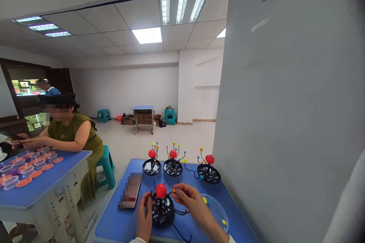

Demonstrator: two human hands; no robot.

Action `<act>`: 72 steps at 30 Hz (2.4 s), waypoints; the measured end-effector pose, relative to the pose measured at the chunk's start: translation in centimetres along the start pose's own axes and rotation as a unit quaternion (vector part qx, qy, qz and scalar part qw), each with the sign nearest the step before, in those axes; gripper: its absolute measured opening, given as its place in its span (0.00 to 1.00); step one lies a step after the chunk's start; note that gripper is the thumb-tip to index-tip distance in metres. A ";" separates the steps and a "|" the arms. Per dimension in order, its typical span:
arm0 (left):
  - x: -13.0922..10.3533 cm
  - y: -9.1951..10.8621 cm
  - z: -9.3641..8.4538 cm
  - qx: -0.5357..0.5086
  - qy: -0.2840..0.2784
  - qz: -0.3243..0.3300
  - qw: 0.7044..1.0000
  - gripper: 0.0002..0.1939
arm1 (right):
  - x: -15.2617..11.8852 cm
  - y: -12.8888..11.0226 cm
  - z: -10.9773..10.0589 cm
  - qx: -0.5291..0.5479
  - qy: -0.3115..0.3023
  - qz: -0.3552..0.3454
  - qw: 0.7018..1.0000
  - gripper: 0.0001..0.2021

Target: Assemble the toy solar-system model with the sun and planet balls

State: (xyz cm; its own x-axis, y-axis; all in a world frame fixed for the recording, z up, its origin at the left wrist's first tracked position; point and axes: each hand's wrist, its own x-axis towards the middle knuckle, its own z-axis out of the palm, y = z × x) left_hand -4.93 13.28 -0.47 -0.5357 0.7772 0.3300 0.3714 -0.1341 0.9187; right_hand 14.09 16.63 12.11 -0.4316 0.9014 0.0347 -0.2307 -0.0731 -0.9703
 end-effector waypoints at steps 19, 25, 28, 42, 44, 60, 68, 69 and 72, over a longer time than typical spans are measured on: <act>-0.1 0.8 0.7 -0.147 -0.018 -0.006 0.989 0.23 | 3.6 1.1 4.1 -0.099 -0.084 0.053 0.990 0.22; -0.2 0.7 0.7 -0.165 -0.029 -0.008 0.986 0.21 | 4.3 1.2 4.5 -0.222 -0.091 -0.005 0.971 0.20; -0.3 0.6 0.7 -0.174 -0.027 -0.010 0.984 0.20 | 5.0 1.1 4.7 -0.304 -0.100 -0.036 0.947 0.14; -0.3 0.3 0.9 -0.184 -0.026 -0.004 0.983 0.18 | 6.1 0.7 5.2 -0.537 -0.164 -0.117 0.819 0.14; -0.3 0.2 1.0 -0.184 -0.026 -0.003 0.983 0.18 | 6.0 0.6 5.3 -0.550 -0.169 -0.126 0.808 0.14; -0.5 0.5 0.8 -0.179 -0.021 0.000 0.984 0.17 | 5.5 0.1 5.6 -0.632 -0.200 -0.198 0.722 0.10; -0.5 0.8 0.6 -0.176 -0.019 0.001 0.984 0.17 | 5.0 0.2 5.3 -0.606 -0.172 -0.208 0.749 0.09; -0.5 0.8 0.6 -0.175 -0.017 0.001 0.984 0.17 | 5.0 0.0 5.1 -0.595 -0.165 -0.209 0.759 0.10; -0.6 0.7 0.8 -0.170 -0.012 -0.003 0.985 0.16 | 5.0 -1.0 3.8 -0.556 -0.124 -0.207 0.795 0.14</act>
State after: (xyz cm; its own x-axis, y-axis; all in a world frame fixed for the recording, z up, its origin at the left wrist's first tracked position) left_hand -3.79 13.20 -0.23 -0.5170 0.7926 0.3232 0.0905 -0.3248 0.9414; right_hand 8.86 19.61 14.11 -0.7096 0.6280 0.3194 0.4567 0.7552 -0.4703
